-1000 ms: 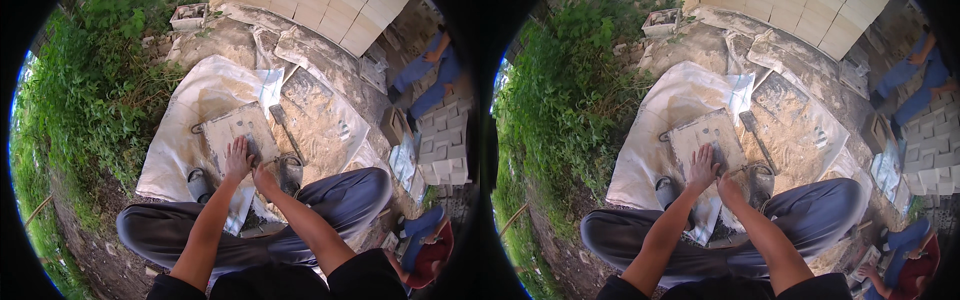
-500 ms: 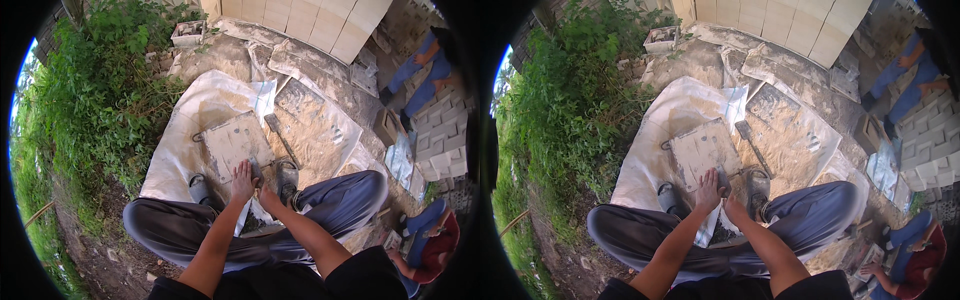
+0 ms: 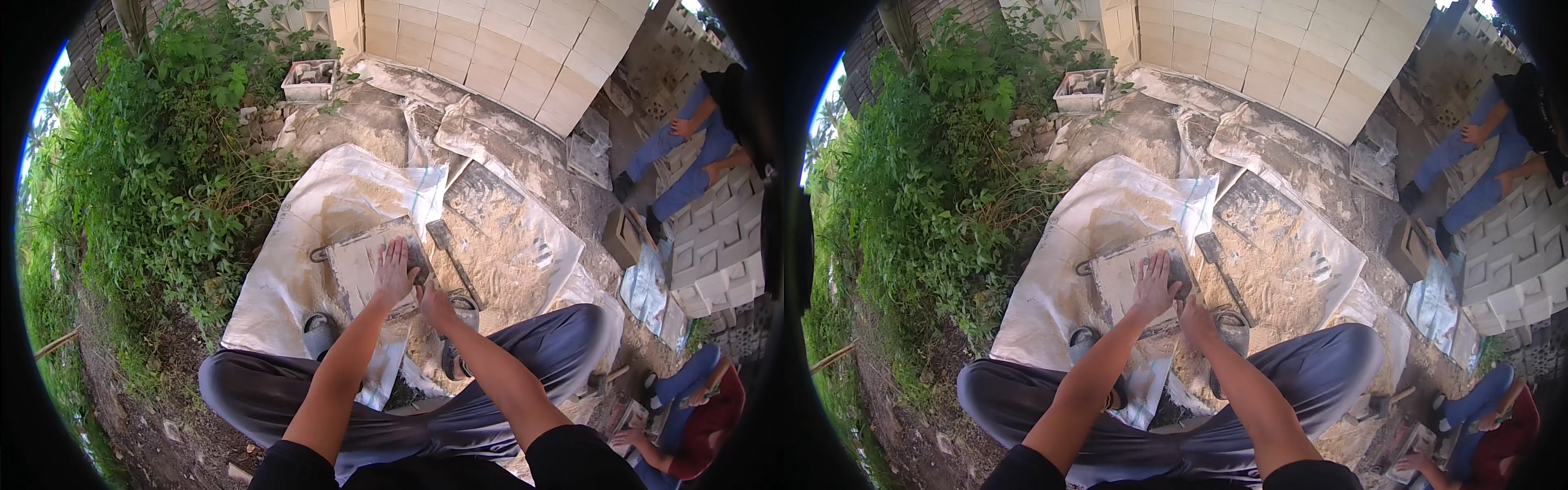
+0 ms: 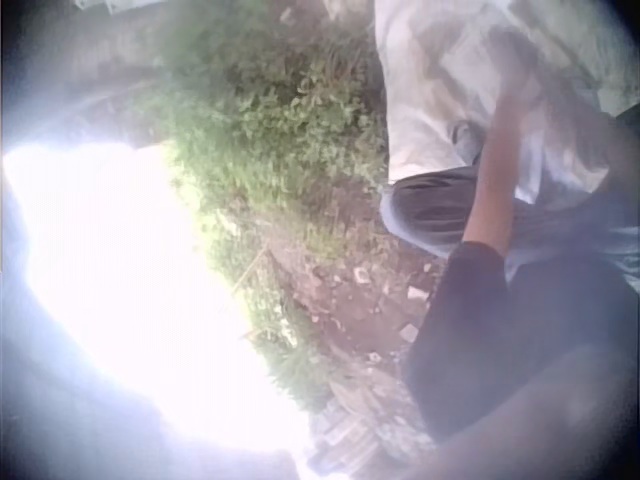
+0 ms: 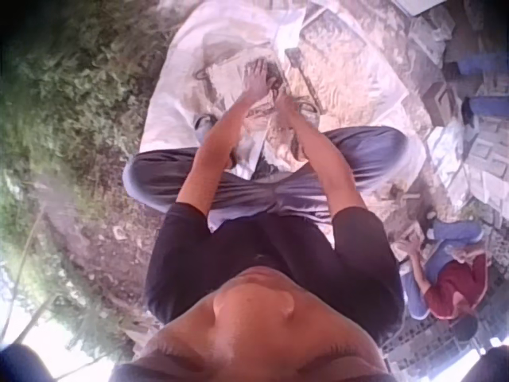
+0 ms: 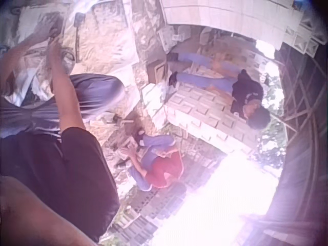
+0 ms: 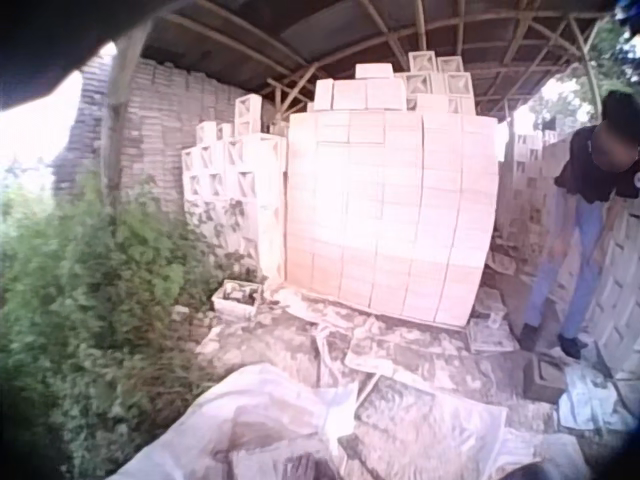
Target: The person sits on the ground and uses a trowel to scoop sand into a square metal mold. They press the sand into the mold with their hands and use the trowel to scrape off the excess material from the top surface. The person then lifts the mold to reveal a formed sand block.
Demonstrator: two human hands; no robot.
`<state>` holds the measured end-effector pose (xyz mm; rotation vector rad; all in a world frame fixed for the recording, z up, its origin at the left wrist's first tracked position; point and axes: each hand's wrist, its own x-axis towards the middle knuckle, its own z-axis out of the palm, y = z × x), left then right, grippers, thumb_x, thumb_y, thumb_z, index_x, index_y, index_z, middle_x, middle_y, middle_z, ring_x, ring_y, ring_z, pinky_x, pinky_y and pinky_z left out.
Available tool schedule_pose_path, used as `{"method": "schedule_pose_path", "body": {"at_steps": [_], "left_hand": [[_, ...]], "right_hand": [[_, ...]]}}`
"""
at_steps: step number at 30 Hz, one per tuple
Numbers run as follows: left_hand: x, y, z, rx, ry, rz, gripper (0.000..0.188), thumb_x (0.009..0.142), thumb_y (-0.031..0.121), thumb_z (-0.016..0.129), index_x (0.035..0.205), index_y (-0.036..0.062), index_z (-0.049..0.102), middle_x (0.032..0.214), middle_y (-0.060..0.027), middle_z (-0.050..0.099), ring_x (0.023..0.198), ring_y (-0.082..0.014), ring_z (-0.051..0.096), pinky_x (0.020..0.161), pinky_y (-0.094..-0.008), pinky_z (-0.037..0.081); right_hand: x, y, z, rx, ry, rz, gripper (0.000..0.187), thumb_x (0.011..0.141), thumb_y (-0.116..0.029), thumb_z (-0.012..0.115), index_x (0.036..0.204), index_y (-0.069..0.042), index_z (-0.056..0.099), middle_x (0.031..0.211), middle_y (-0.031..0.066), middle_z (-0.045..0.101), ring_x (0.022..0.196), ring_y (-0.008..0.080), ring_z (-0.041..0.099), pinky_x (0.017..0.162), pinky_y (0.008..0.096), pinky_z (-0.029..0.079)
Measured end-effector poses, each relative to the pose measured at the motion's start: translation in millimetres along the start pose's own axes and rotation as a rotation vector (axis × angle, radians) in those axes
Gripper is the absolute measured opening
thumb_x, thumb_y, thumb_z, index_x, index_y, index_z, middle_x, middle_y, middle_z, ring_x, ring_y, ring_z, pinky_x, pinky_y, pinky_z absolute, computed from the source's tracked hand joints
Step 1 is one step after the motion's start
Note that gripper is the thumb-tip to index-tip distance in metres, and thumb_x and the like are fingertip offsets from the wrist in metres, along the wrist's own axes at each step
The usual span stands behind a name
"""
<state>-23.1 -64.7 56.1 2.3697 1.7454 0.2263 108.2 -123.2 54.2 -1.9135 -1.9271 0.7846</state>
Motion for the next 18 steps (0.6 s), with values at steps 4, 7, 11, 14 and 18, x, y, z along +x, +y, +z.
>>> {"method": "schedule_pose_path", "body": {"at_steps": [4,7,11,14,18], "left_hand": [[51.0,-32.5,17.7,0.030,-0.078,-0.045,0.070,0.093,0.044,0.034,0.143,-0.0005,0.014,0.151,-0.0159,0.013,0.140,-0.0274,0.011,0.113,-0.0480,0.000],[63.4,-35.4,22.8,0.073,-0.102,-0.059,0.071,0.093,0.047,0.031,0.144,0.0006,0.014,0.151,-0.0141,0.012,0.141,-0.0258,0.009,0.113,-0.0464,-0.002],[38.1,-18.6,31.9,0.064,-0.115,-0.079,0.072,0.092,0.046,0.034,0.143,-0.0001,0.015,0.151,-0.0145,0.011,0.140,-0.0268,0.009,0.113,-0.0459,0.001],[18.3,-1.6,29.8,0.059,-0.121,-0.086,0.072,0.092,0.046,0.034,0.143,0.0004,0.015,0.152,-0.0139,0.011,0.140,-0.0265,0.009,0.113,-0.0444,0.003],[-9.3,11.5,33.8,0.050,-0.094,-0.043,0.072,0.092,0.046,0.035,0.143,0.0002,0.015,0.151,-0.0150,0.012,0.140,-0.0272,0.010,0.114,-0.0437,0.004]], "right_hand": [[58.2,-11.0,9.7,-0.020,-0.042,-0.001,0.043,0.094,-0.034,0.039,0.104,0.008,0.044,0.081,0.0318,0.060,0.077,0.0460,0.060,0.069,0.0515,0.048],[77.2,-2.6,11.6,-0.090,-0.120,0.043,0.045,0.095,-0.033,0.036,0.111,0.009,0.044,0.091,0.0306,0.061,0.086,0.0426,0.061,0.076,0.0491,0.049],[55.1,1.4,6.6,-0.080,-0.276,0.134,0.046,0.095,-0.033,0.034,0.111,0.010,0.043,0.096,0.0302,0.060,0.090,0.0421,0.061,0.080,0.0483,0.048],[33.3,6.0,2.3,-0.076,-0.294,0.174,0.047,0.096,-0.034,0.034,0.113,0.009,0.042,0.094,0.0297,0.061,0.089,0.0416,0.061,0.079,0.0484,0.049],[-5.9,11.3,8.0,-0.054,-0.250,0.189,0.048,0.095,-0.034,0.035,0.113,0.010,0.041,0.090,0.0312,0.061,0.083,0.0433,0.062,0.072,0.0492,0.050]]}}
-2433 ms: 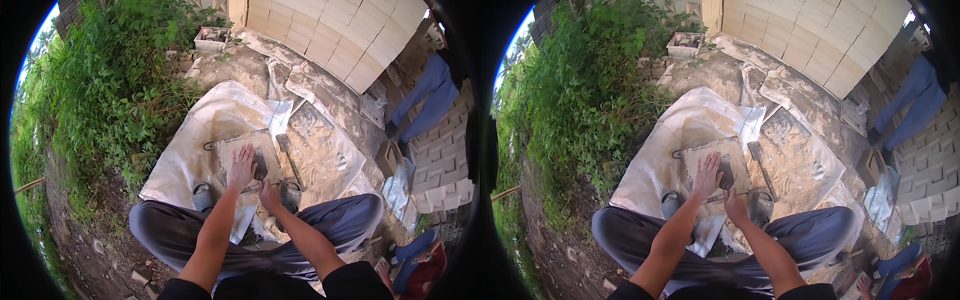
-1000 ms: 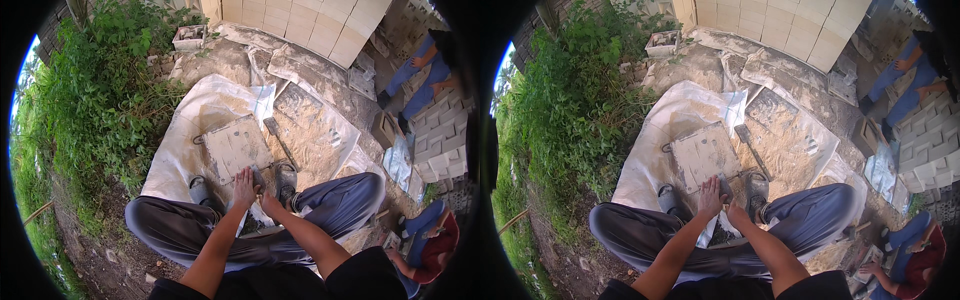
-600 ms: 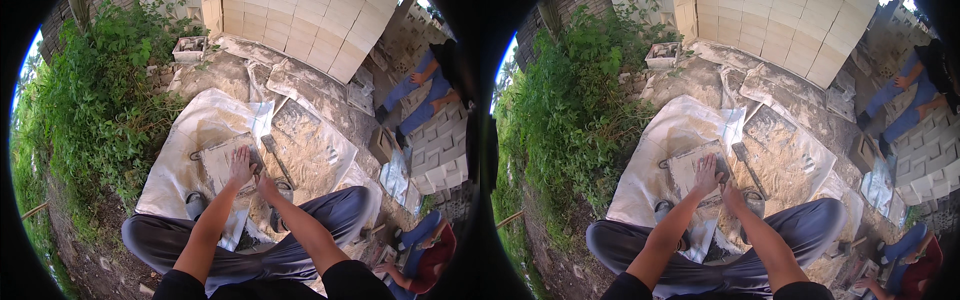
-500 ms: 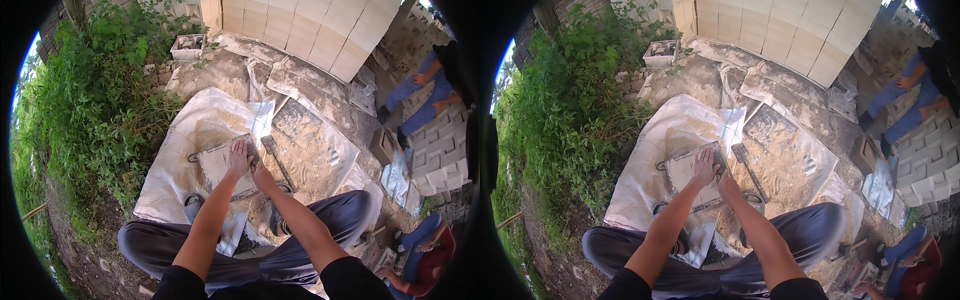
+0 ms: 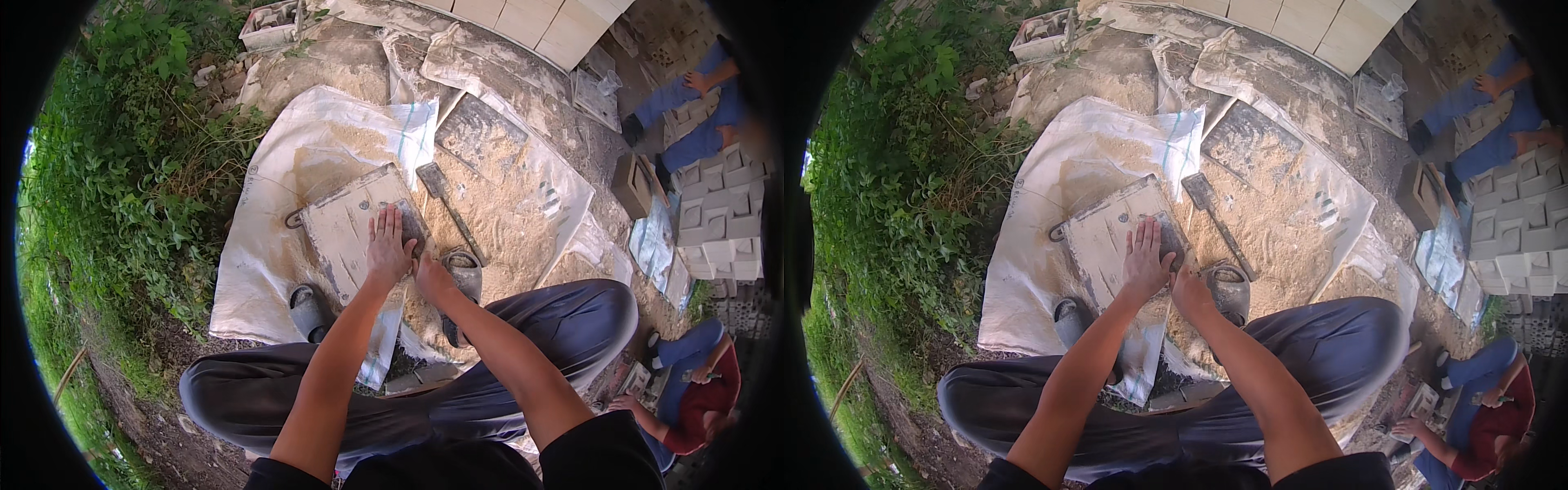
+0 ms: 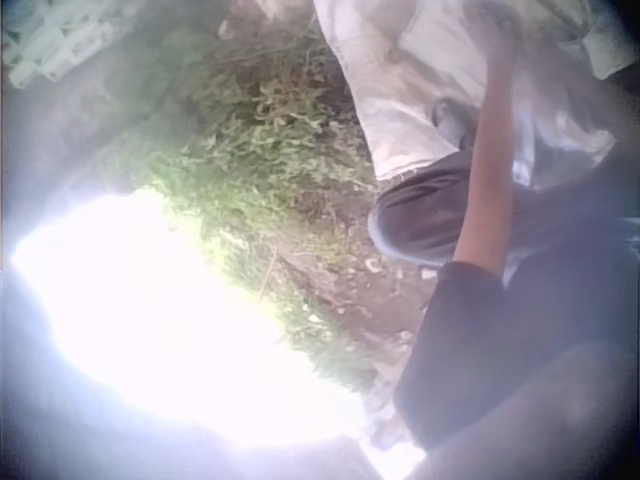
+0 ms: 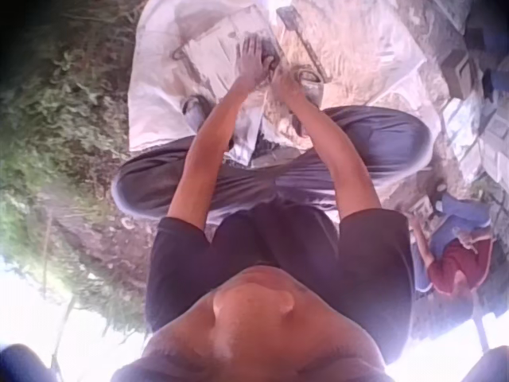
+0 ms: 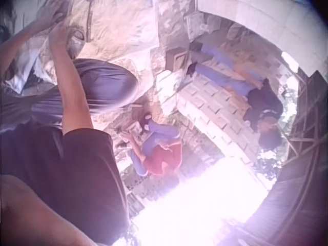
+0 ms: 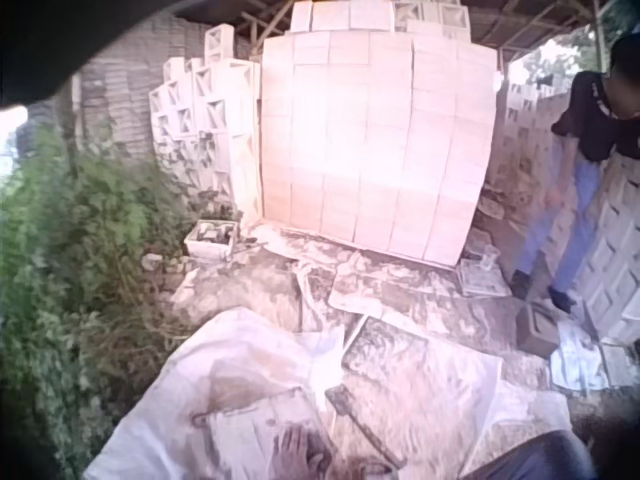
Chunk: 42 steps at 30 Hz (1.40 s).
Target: The person sits on the ground and uses a trowel to scoop sand into a square metal mold. They press the sand into the mold with their hands and use the trowel to scrape off the excess material from the top surface. The person then lifts the mold to reveal a formed sand block.
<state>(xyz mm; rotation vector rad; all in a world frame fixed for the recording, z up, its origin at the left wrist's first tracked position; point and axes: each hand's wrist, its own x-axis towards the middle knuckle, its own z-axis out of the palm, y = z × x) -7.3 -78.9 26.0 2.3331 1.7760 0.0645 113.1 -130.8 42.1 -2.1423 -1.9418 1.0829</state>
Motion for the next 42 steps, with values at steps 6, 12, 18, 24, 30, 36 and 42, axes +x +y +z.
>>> {"method": "schedule_pose_path", "body": {"at_steps": [6,12,18,24,30,36,42], "left_hand": [[-35.7,19.2,6.9,-0.036,0.017,0.038,0.072,0.092,0.045,0.038,0.142,-0.0014,0.017,0.150,-0.0170,0.014,0.139,-0.0289,0.013,0.113,-0.0432,0.006],[-62.6,33.1,2.2,-0.058,-0.053,0.047,0.073,0.091,0.046,0.038,0.141,-0.0037,0.017,0.149,-0.0189,0.016,0.139,-0.0304,0.016,0.114,-0.0419,0.006],[-86.5,49.0,-1.9,-0.048,-0.125,0.053,0.075,0.091,0.047,0.037,0.142,-0.0039,0.016,0.149,-0.0192,0.016,0.139,-0.0306,0.014,0.114,-0.0417,0.005],[-114.2,60.5,10.0,-0.046,-0.205,0.068,0.073,0.092,0.047,0.035,0.141,-0.0045,0.018,0.149,-0.0195,0.016,0.139,-0.0304,0.014,0.114,-0.0432,0.004],[-127.4,53.0,3.5,-0.061,0.002,0.017,0.076,0.090,0.045,0.041,0.139,-0.0093,0.020,0.147,-0.0244,0.018,0.138,-0.0338,0.014,0.113,-0.0457,0.004],[-60.9,41.9,-39.7,-0.031,-0.113,-0.100,0.071,0.090,0.041,0.043,0.137,-0.0088,0.025,0.146,-0.0254,0.020,0.135,-0.0360,0.024,0.113,-0.0467,0.007],[-10.6,16.3,-71.5,-0.406,-0.375,-0.306,0.058,0.092,0.036,0.041,0.129,-0.0085,0.038,0.136,-0.0267,0.037,0.129,-0.0364,0.035,0.109,-0.0484,0.021]], "right_hand": [[-37.7,16.5,7.7,0.052,0.029,-0.027,0.046,0.094,-0.032,0.039,0.110,0.012,0.041,0.081,0.0315,0.060,0.077,0.0460,0.061,0.067,0.0498,0.050],[-65.9,26.7,9.7,0.059,0.004,-0.018,0.044,0.094,-0.032,0.040,0.105,0.010,0.043,0.080,0.0326,0.060,0.078,0.0463,0.061,0.068,0.0500,0.050],[-94.3,35.4,12.9,0.055,-0.032,0.013,0.047,0.094,-0.034,0.040,0.106,0.011,0.043,0.084,0.0335,0.060,0.080,0.0463,0.061,0.071,0.0511,0.049],[-115.1,59.9,33.0,-0.037,-0.059,-0.024,0.047,0.093,-0.035,0.040,0.102,0.011,0.046,0.086,0.0328,0.060,0.079,0.0476,0.060,0.072,0.0515,0.048],[-126.3,44.0,16.4,-0.068,-0.093,-0.095,0.047,0.093,-0.036,0.041,0.097,0.010,0.051,0.079,0.0308,0.060,0.075,0.0458,0.060,0.066,0.0502,0.049],[-101.8,32.3,-20.2,-0.167,-0.288,-0.258,0.046,0.094,-0.035,0.039,0.092,0.009,0.053,0.072,0.0260,0.061,0.068,0.0404,0.062,0.064,0.0479,0.049],[-90.3,-12.8,-111.7,-0.027,-0.743,-0.153,0.046,0.095,-0.037,0.041,0.086,0.005,0.054,0.051,0.0140,0.057,0.049,0.0250,0.061,0.059,0.0367,0.051]]}}
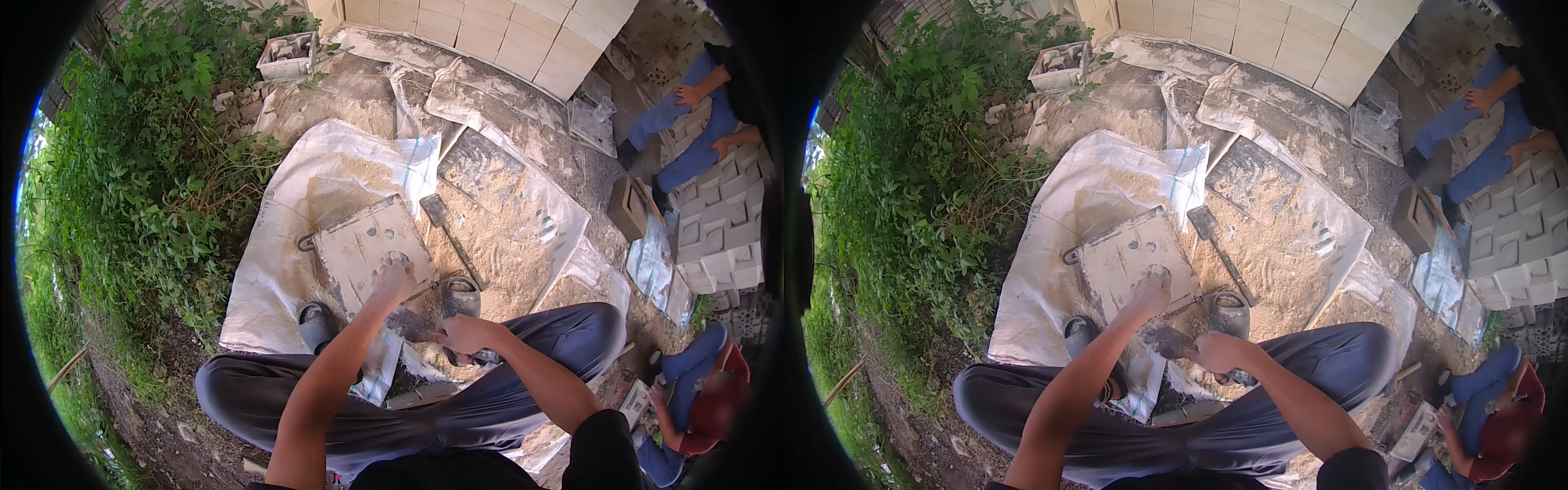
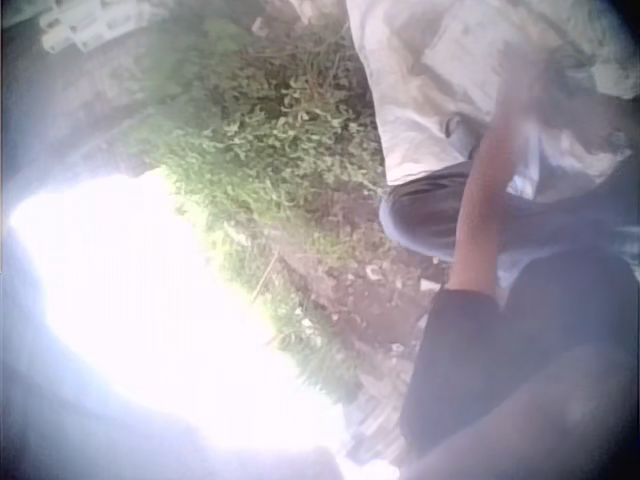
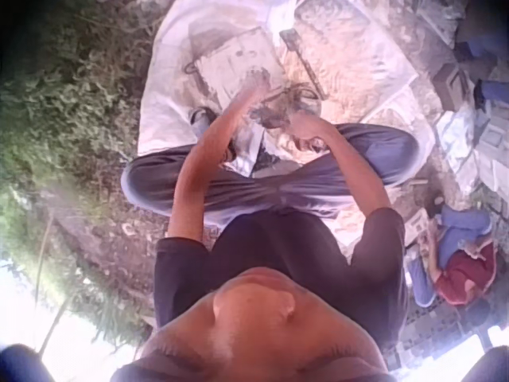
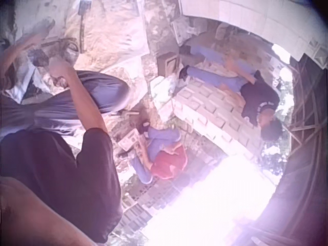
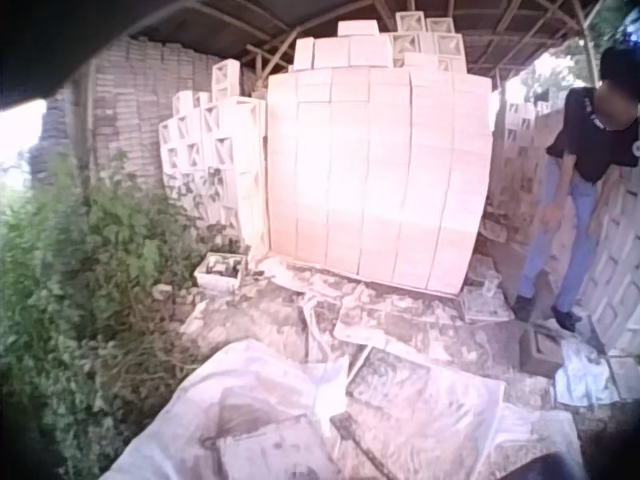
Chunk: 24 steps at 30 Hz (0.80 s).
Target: The person sits on the ground and uses a trowel to scoop sand into a square metal mold. They press the sand into the mold with their hands and use the trowel to scrape off the excess material from the top surface. The person then lifts the mold to reveal a formed sand block.
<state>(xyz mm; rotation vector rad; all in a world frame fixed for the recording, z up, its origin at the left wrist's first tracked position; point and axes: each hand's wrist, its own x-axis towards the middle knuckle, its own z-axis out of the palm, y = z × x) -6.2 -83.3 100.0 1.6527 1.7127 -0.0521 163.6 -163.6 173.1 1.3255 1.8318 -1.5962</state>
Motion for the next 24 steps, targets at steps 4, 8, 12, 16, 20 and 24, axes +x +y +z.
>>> {"method": "schedule_pose_path", "body": {"at_steps": [4,8,12,16,20,24], "left_hand": [[54.6,-9.3,-52.7,-0.018,0.300,0.187,0.051,0.091,0.032,0.044,0.127,-0.0051,0.042,0.135,-0.0219,0.042,0.128,-0.0344,0.036,0.108,-0.0485,0.023],[100.5,-0.2,-50.2,0.176,0.321,0.364,0.056,0.092,0.038,0.042,0.135,0.0030,0.038,0.145,-0.0185,0.028,0.136,-0.0315,0.024,0.111,-0.0476,0.018],[109.9,-2.0,-23.2,0.407,0.238,0.261,0.072,0.092,0.052,0.032,0.143,0.0043,0.020,0.150,-0.0136,0.017,0.140,-0.0251,0.012,0.114,-0.0452,0.004],[94.5,-3.4,1.1,0.491,0.193,0.275,0.078,0.091,0.056,0.029,0.143,-0.0003,0.016,0.150,-0.0145,0.017,0.140,-0.0247,0.014,0.114,-0.0447,0.002],[64.9,-1.8,32.5,0.473,0.206,0.309,0.079,0.090,0.057,0.029,0.143,-0.0011,0.016,0.150,-0.0148,0.017,0.139,-0.0248,0.015,0.114,-0.0445,0.002],[35.1,-2.3,53.6,0.454,0.191,0.302,0.078,0.091,0.055,0.031,0.142,-0.0017,0.017,0.150,-0.0148,0.017,0.140,-0.0247,0.014,0.114,-0.0432,0.002]], "right_hand": [[17.4,-38.5,-45.8,0.088,0.400,-0.034,0.041,0.094,-0.031,0.043,0.090,0.008,0.054,0.064,0.0194,0.063,0.068,0.0336,0.065,0.071,0.0430,0.051],[118.1,-27.3,-78.0,0.050,0.793,0.107,0.036,0.093,-0.029,0.042,0.102,0.005,0.051,0.094,0.0292,0.061,0.089,0.0430,0.061,0.077,0.0475,0.050],[152.5,-6.1,-81.0,0.127,0.720,0.163,0.039,0.093,-0.032,0.041,0.103,0.005,0.050,0.095,0.0290,0.061,0.092,0.0414,0.061,0.077,0.0479,0.050],[138.4,13.8,-51.4,0.047,0.708,0.199,0.043,0.094,-0.033,0.040,0.105,0.008,0.047,0.093,0.0292,0.062,0.089,0.0414,0.062,0.076,0.0478,0.050],[120.1,31.2,-18.3,-0.020,0.716,0.190,0.043,0.094,-0.033,0.040,0.104,0.009,0.045,0.088,0.0301,0.062,0.084,0.0429,0.062,0.073,0.0488,0.050],[111.5,43.9,19.3,0.051,0.754,0.201,0.040,0.093,-0.032,0.042,0.102,0.007,0.045,0.085,0.0310,0.061,0.080,0.0459,0.061,0.070,0.0504,0.049]]}}
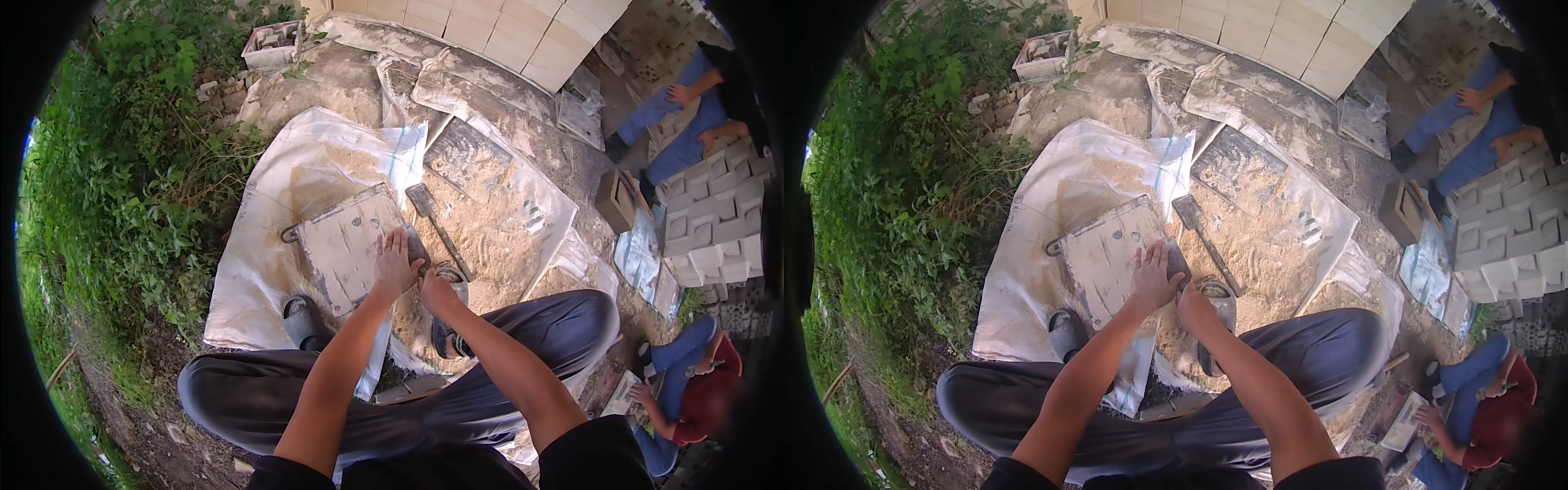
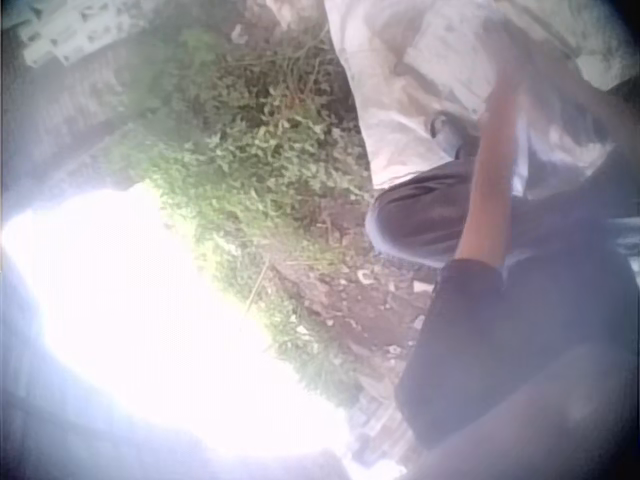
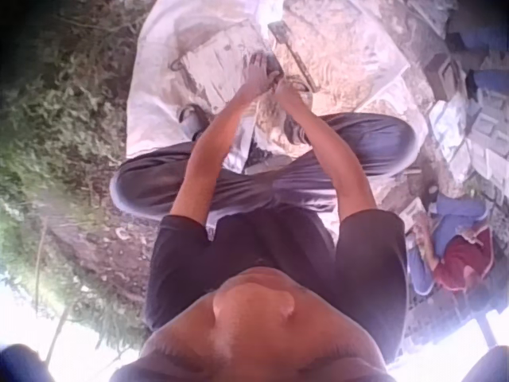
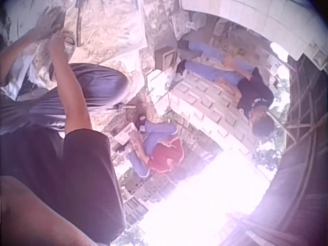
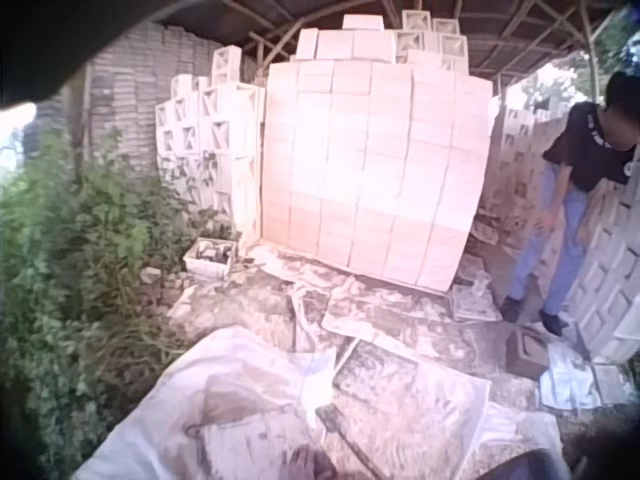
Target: The person sits on the ground and uses a trowel to scoop sand into a square metal mold. They press the sand into the mold with their hands and use the trowel to scrape off the excess material from the top surface. The person then lifts the mold to reveal a formed sand block.
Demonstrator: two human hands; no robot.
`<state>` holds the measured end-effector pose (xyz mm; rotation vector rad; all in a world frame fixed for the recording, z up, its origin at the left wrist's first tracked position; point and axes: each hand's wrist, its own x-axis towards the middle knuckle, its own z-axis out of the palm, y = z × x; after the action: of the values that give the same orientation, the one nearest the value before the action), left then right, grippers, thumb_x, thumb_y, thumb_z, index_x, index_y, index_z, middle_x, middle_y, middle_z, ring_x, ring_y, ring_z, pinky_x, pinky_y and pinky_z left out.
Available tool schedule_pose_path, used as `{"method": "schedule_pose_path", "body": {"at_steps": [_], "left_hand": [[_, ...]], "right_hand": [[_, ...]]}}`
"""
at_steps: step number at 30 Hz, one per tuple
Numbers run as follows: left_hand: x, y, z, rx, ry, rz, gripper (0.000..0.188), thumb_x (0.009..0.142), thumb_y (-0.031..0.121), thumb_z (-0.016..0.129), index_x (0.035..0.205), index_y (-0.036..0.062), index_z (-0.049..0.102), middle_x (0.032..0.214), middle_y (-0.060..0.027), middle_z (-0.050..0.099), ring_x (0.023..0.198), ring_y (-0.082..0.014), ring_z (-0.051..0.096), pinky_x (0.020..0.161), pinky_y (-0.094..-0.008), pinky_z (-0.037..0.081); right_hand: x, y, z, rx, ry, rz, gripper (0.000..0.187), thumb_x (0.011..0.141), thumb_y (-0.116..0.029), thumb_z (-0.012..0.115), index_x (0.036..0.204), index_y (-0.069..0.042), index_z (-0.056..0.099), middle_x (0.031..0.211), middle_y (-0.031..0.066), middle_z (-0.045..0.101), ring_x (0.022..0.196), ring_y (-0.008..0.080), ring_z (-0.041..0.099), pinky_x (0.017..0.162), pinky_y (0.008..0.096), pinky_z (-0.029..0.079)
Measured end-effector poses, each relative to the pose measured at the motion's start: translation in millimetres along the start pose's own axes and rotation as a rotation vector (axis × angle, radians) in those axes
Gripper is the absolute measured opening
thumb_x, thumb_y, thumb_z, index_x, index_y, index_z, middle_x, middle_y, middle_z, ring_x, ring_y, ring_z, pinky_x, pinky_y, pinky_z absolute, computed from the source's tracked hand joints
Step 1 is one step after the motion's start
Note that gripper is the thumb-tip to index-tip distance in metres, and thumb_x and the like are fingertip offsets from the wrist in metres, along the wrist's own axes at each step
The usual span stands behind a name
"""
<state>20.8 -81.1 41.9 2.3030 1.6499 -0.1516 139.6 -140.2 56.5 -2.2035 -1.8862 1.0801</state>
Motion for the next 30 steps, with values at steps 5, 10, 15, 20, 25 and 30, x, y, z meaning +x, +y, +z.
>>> {"method": "schedule_pose_path", "body": {"at_steps": [5,10,15,20,25,30], "left_hand": [[-30.1,19.5,8.0,-0.007,0.004,0.023,0.078,0.091,0.054,0.033,0.142,-0.0030,0.017,0.150,-0.0168,0.017,0.140,-0.0263,0.014,0.114,-0.0424,0.004],[-50.7,30.7,21.5,-0.051,0.018,0.027,0.079,0.090,0.054,0.036,0.141,-0.0038,0.020,0.149,-0.0181,0.018,0.139,-0.0273,0.014,0.114,-0.0422,0.005],[-80.0,46.5,20.2,-0.105,-0.039,0.020,0.078,0.090,0.052,0.038,0.140,-0.0050,0.022,0.148,-0.0197,0.020,0.139,-0.0304,0.014,0.113,-0.0440,0.007],[-61.7,8.4,-1.5,-0.192,0.220,-0.033,0.079,0.088,0.049,0.046,0.141,-0.0041,0.021,0.148,-0.0216,0.018,0.139,-0.0331,0.014,0.113,-0.0459,0.009],[2.9,-66.7,-52.4,-0.133,0.141,-0.096,0.082,0.087,0.054,0.044,0.142,-0.0015,0.017,0.150,-0.0166,0.016,0.140,-0.0284,0.012,0.113,-0.0449,0.004],[38.8,-103.7,-57.8,-0.030,-0.104,-0.127,0.089,0.085,0.063,0.038,0.143,0.0001,0.015,0.150,-0.0161,0.016,0.140,-0.0264,0.013,0.113,-0.0459,0.003]], "right_hand": [[-34.3,21.3,9.8,0.022,0.030,-0.046,0.040,0.093,-0.032,0.042,0.101,0.007,0.045,0.084,0.0312,0.061,0.079,0.0467,0.060,0.069,0.0507,0.049],[-55.8,32.0,13.4,-0.002,0.002,-0.046,0.040,0.093,-0.032,0.042,0.100,0.008,0.045,0.082,0.0326,0.060,0.077,0.0475,0.060,0.070,0.0518,0.048],[-87.1,35.9,8.1,-0.005,-0.061,-0.030,0.042,0.093,-0.033,0.041,0.099,0.008,0.045,0.083,0.0343,0.059,0.081,0.0476,0.060,0.073,0.0527,0.048],[-64.5,-6.5,-5.2,0.020,0.043,-0.136,0.043,0.094,-0.033,0.041,0.099,0.009,0.047,0.080,0.0340,0.059,0.076,0.0483,0.059,0.071,0.0531,0.047],[19.9,-73.7,-14.4,0.041,0.058,-0.184,0.043,0.094,-0.035,0.040,0.099,0.008,0.048,0.081,0.0325,0.060,0.080,0.0470,0.060,0.071,0.0528,0.047],[69.8,-96.4,1.7,-0.020,0.079,-0.180,0.044,0.094,-0.036,0.039,0.105,0.006,0.048,0.089,0.0280,0.062,0.083,0.0430,0.062,0.074,0.0498,0.050]]}}
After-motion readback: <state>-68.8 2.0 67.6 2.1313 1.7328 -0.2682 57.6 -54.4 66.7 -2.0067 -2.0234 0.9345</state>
